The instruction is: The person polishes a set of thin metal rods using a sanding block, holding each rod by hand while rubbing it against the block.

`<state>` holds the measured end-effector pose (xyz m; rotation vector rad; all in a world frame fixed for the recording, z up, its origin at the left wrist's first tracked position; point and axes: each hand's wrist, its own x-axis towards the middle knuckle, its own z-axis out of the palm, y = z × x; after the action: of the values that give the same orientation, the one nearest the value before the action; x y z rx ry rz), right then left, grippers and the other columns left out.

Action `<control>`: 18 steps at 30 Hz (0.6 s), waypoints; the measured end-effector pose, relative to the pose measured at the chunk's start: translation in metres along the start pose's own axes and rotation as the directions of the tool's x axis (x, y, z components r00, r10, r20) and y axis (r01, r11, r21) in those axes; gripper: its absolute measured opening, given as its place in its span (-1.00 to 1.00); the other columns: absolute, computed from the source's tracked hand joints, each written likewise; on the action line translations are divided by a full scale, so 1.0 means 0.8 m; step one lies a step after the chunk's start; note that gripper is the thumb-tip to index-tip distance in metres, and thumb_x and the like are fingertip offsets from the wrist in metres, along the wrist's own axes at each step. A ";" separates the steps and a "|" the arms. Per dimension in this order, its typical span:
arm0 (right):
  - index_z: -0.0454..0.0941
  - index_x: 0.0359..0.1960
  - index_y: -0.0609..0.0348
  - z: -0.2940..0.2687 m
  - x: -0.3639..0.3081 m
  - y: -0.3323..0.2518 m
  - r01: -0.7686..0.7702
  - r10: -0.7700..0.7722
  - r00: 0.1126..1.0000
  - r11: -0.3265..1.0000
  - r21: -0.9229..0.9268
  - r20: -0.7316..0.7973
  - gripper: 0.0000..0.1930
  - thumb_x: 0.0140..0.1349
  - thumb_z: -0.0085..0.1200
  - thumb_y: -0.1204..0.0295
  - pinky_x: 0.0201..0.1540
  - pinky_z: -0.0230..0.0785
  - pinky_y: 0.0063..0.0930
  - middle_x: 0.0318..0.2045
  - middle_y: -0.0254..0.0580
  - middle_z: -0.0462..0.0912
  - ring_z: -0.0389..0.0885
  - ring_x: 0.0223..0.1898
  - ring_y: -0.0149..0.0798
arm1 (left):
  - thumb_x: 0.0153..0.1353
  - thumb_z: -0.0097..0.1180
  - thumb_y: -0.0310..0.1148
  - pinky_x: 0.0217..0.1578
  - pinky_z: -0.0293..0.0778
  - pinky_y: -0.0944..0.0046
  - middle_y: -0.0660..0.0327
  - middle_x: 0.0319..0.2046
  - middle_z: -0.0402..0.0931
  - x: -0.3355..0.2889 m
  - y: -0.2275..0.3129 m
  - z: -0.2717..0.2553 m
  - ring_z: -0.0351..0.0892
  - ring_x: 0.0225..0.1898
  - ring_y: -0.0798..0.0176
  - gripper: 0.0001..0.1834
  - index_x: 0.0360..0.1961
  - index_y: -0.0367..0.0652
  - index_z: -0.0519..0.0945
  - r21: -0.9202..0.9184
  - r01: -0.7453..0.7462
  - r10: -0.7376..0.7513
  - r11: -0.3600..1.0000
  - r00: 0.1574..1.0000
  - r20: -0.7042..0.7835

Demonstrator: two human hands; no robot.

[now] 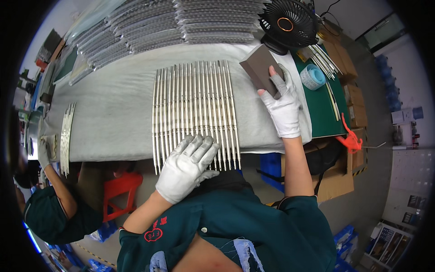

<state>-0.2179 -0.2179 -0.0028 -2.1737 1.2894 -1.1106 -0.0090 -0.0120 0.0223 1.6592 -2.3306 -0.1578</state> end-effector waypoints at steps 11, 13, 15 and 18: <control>0.47 0.24 -0.10 0.002 -0.001 -0.005 0.135 -0.132 0.990 0.989 -0.055 0.047 -0.37 0.06 0.34 0.32 -0.22 0.43 -0.47 0.19 -0.08 0.43 0.51 -0.23 -0.24 | 0.07 0.26 -0.06 0.22 0.35 0.02 0.04 0.08 0.50 0.027 0.024 0.027 0.50 0.13 0.01 -0.28 0.23 -0.11 0.40 0.101 -0.034 0.049 0.994 0.987 -0.150; 0.47 0.24 -0.11 -0.003 -0.001 -0.007 0.126 -0.122 0.991 0.989 -0.071 0.056 -0.37 0.05 0.34 0.34 -0.14 0.45 -0.44 0.19 -0.06 0.42 0.54 -0.14 -0.19 | 0.05 0.26 -0.03 0.20 0.36 0.02 0.05 0.07 0.50 0.028 0.026 0.023 0.51 0.11 0.01 -0.31 0.19 -0.10 0.44 0.044 -0.040 0.047 0.998 0.986 -0.159; 0.51 0.20 -0.13 -0.006 -0.002 -0.010 0.157 -0.156 0.986 0.988 -0.008 0.057 -0.40 0.04 0.33 0.37 0.08 0.41 -0.35 0.20 -0.04 0.41 0.52 0.05 -0.08 | 0.03 0.27 -0.01 0.19 0.38 0.03 0.05 0.06 0.51 0.027 0.028 0.020 0.52 0.10 0.02 -0.33 0.15 -0.08 0.49 -0.012 -0.043 0.041 0.999 0.985 -0.167; 0.57 0.15 -0.18 -0.032 -0.003 -0.031 0.203 -0.186 0.926 0.979 -0.018 0.328 -0.44 0.02 0.33 0.34 0.21 0.33 -0.26 0.21 -0.02 0.40 0.45 0.17 0.02 | 0.00 0.28 0.02 0.13 0.42 0.05 0.06 0.03 0.53 0.021 0.027 0.020 0.55 0.04 0.03 -0.37 0.07 -0.08 0.55 -0.064 -0.047 0.035 0.997 0.983 -0.182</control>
<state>-0.2252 -0.2013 0.0281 -2.4400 0.9842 -0.7463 -0.0385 -0.0215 0.0151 1.5249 -2.1976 -0.0732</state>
